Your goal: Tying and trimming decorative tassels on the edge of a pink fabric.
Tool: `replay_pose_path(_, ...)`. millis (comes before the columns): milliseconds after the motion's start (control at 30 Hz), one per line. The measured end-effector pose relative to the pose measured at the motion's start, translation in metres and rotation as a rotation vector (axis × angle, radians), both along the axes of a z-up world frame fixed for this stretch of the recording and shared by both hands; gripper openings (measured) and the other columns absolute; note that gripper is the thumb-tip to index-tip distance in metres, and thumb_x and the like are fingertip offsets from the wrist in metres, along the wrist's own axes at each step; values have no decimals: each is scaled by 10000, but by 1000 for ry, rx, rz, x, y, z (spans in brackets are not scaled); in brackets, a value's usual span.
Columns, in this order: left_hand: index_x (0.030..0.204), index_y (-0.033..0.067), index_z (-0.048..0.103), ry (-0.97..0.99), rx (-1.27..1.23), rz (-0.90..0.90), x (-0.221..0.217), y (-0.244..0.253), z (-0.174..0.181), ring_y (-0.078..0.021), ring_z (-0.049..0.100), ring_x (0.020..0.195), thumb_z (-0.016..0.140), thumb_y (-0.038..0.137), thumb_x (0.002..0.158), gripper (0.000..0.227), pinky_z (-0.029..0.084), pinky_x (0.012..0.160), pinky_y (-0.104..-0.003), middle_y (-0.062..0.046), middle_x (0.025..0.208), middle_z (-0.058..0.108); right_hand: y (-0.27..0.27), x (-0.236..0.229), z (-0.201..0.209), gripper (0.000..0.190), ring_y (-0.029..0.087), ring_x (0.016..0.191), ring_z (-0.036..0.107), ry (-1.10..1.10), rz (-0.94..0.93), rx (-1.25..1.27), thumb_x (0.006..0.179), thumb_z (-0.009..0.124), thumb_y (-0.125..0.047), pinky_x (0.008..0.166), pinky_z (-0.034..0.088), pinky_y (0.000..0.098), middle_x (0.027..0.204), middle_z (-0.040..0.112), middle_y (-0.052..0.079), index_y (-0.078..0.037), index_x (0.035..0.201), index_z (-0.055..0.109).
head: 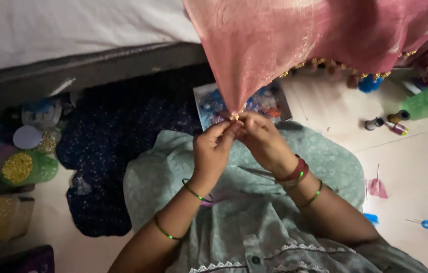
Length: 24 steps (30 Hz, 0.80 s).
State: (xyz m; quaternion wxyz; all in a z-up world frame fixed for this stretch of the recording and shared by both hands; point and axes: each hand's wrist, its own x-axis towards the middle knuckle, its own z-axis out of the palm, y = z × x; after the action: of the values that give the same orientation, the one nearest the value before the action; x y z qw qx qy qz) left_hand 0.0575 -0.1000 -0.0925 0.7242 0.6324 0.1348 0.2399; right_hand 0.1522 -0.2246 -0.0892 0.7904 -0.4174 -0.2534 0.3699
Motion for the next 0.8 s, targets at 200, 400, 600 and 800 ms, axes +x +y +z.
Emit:
replay_pose_path(200, 1065, 5, 758, -66, 465, 109, -16, 10, 14, -141, 757, 853, 728, 137, 962, 170, 580, 741, -272, -91, 969, 780, 10, -10, -1, 254, 170, 950, 636, -12, -140, -107, 1066, 647, -218, 877, 519, 359, 1105, 683, 98, 22, 1127, 704)
replay_pose_path(400, 1172, -3, 692, -69, 422, 134, -27, 24, 41, -193, 680, 1016, 682, 174, 982, 261, 542, 862, -300, -99, 1122, 703, 4, -39, 4, 226, 122, 931, 566, -318, -346, -150, 1086, 615, -183, 839, 464, 288, 1068, 595, 0, 16, 1008, 688)
replay_pose_path(600, 1101, 6, 720, -170, 451, -90, -22, 30, 43, -166, 690, 1025, 659, 181, 1053, 191, 561, 882, -298, -78, 1157, 699, -1, -51, 7, 226, 108, 874, 590, -175, -231, -128, 1104, 568, -213, 823, 497, 270, 943, 656, 26, -15, 1062, 670)
replay_pose_path(800, 977, -25, 694, 39, -230, -385, -22, 24, 67, -89, 593, 597, 667, 150, 1017, 181, 458, 509, -257, -41, 804, 658, -7, -59, 22, 239, 158, 780, 689, -112, -133, -116, 1074, 556, -235, 698, 576, 310, 875, 697, 55, -23, 1059, 667)
